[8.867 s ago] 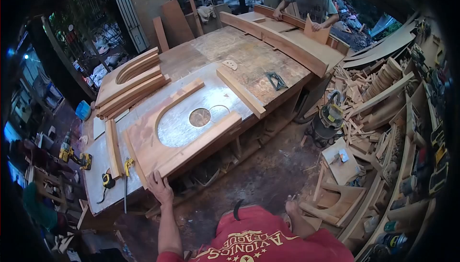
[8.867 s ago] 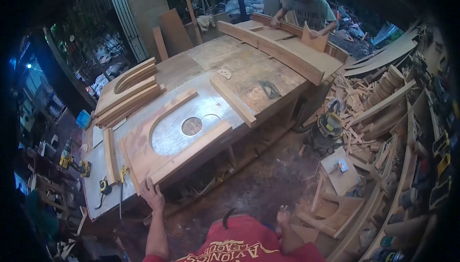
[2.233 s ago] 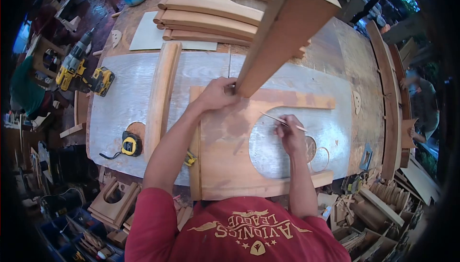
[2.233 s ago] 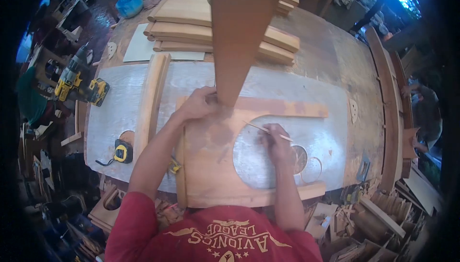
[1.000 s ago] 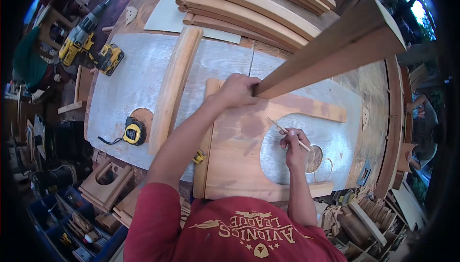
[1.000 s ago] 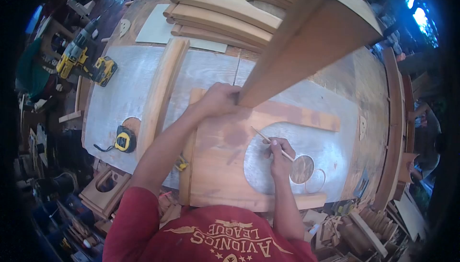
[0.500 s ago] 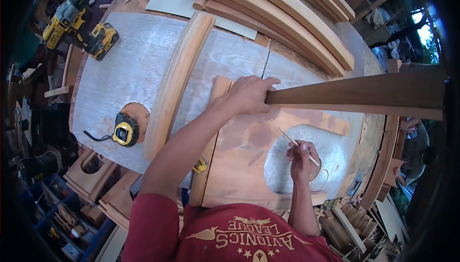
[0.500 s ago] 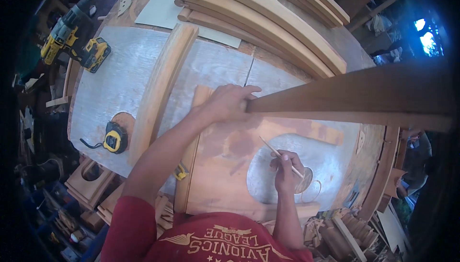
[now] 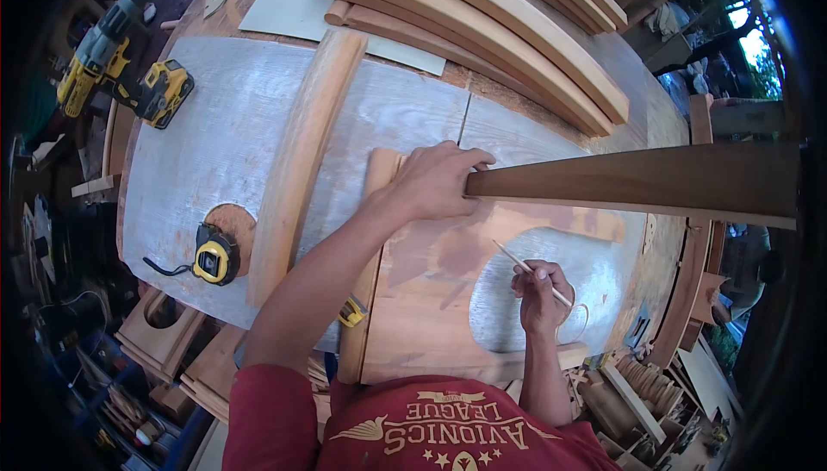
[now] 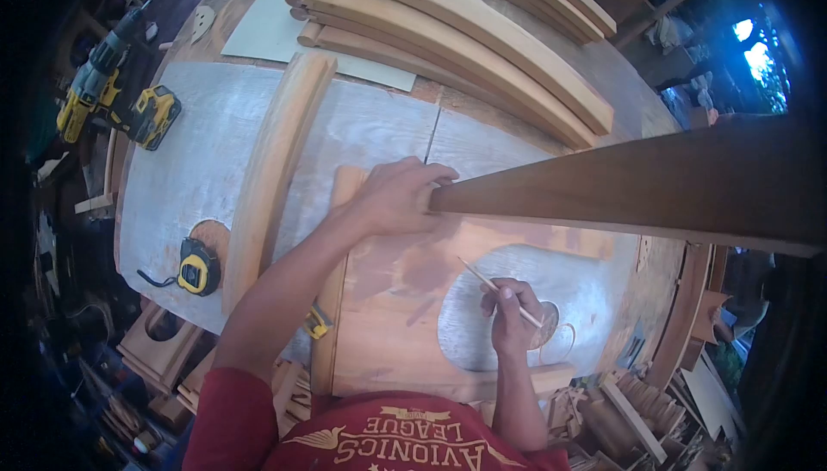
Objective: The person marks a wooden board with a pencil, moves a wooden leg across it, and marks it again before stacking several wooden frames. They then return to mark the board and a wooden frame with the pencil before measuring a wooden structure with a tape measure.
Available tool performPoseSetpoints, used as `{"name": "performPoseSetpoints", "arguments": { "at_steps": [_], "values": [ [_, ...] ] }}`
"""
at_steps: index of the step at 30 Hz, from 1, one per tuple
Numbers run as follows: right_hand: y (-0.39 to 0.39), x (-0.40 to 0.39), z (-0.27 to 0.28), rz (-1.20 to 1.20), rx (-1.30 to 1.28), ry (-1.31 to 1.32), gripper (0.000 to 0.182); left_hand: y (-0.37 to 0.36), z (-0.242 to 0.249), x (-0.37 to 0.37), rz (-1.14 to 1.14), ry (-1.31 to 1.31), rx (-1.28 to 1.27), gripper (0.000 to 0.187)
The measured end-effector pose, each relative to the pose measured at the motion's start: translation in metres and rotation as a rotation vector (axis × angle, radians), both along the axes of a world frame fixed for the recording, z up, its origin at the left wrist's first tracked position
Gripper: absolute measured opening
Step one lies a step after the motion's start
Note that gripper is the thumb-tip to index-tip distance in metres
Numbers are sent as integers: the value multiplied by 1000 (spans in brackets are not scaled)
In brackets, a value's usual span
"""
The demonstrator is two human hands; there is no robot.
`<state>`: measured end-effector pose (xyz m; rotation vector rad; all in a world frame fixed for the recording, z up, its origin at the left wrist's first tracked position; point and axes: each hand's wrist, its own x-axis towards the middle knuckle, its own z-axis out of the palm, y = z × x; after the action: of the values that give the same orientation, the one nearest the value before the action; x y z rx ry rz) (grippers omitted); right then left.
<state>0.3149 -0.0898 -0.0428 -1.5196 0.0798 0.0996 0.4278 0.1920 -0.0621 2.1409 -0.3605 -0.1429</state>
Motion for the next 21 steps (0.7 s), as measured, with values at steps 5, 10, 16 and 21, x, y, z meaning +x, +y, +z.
{"name": "performPoseSetpoints", "arguments": {
  "at_steps": [5,10,16,21],
  "values": [
    [-5,-2,0,-21,-11,-2,25,-5,-1,-2,58,-71,32,48],
    [-26,5,-2,-93,-20,-2,24,-8,2,1,44,24,155,42],
    [-89,7,-42,-254,203,153,19,-20,10,-5,69,-83,194,34],
    [-116,2,-51,-331,390,250,24,-43,47,10,-92,175,534,26]
  ]
}}
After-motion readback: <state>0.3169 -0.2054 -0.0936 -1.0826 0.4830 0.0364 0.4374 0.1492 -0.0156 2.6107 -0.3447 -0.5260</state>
